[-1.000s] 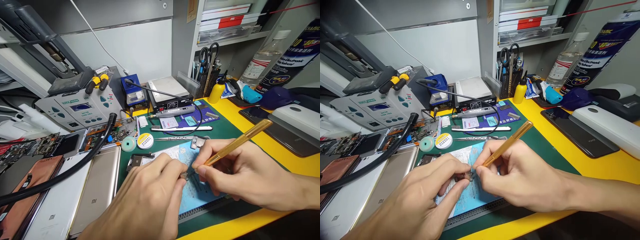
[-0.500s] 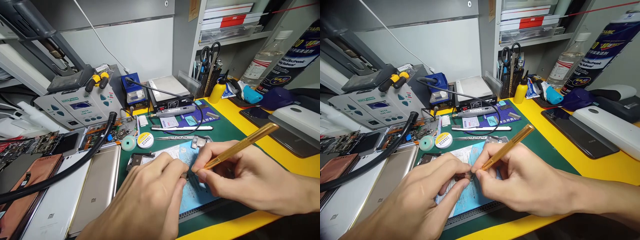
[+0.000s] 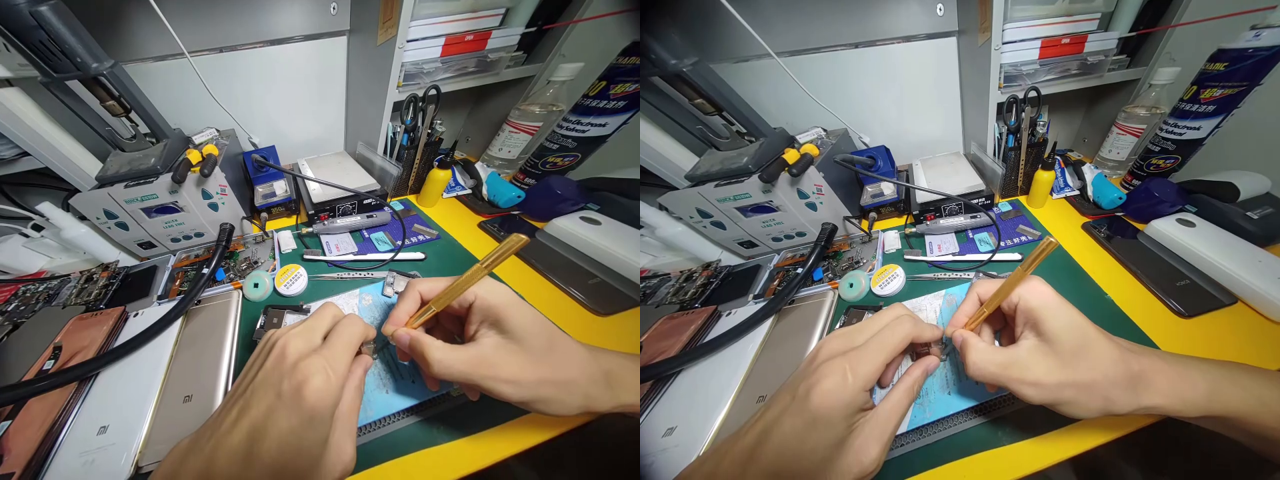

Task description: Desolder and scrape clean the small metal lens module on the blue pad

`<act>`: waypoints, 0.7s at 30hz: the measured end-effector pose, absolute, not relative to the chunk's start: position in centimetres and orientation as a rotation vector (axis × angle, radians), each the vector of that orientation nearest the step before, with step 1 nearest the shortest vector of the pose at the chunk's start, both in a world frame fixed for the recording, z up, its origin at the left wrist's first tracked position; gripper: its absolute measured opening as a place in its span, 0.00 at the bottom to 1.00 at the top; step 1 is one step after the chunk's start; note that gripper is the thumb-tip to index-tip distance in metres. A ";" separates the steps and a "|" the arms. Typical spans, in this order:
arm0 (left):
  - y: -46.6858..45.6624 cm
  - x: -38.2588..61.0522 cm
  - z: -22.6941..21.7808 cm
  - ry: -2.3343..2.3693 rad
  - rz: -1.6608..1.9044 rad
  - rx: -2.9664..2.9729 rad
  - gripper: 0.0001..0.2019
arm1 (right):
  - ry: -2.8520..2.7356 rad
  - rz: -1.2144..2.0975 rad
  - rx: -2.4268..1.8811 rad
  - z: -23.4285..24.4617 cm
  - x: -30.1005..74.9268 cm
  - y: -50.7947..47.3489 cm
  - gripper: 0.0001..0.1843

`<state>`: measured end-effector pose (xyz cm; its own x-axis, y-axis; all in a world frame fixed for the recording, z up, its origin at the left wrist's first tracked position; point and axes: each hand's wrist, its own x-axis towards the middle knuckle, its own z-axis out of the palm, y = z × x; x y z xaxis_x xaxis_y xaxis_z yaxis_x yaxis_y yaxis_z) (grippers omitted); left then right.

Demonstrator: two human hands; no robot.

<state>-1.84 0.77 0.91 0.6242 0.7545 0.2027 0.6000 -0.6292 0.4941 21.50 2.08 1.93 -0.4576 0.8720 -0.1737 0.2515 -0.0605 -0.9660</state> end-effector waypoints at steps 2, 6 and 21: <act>0.7 -1.9 0.9 1.075 0.563 2.471 0.08 | -1.711 1.568 -1.196 2.0 21.5 2.2 0.05; 0.6 -1.9 0.9 1.071 0.564 2.475 0.08 | -1.722 1.587 -1.185 2.1 21.6 2.2 0.04; 0.7 -1.8 1.4 1.067 0.589 2.446 0.09 | -1.637 1.682 -1.204 2.0 21.3 2.3 0.05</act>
<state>-1.82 0.70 1.45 0.6184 0.7559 0.2150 0.5846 -0.6252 0.5170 21.25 2.33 2.00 -0.4850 0.8390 -0.2464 0.2234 -0.1536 -0.9626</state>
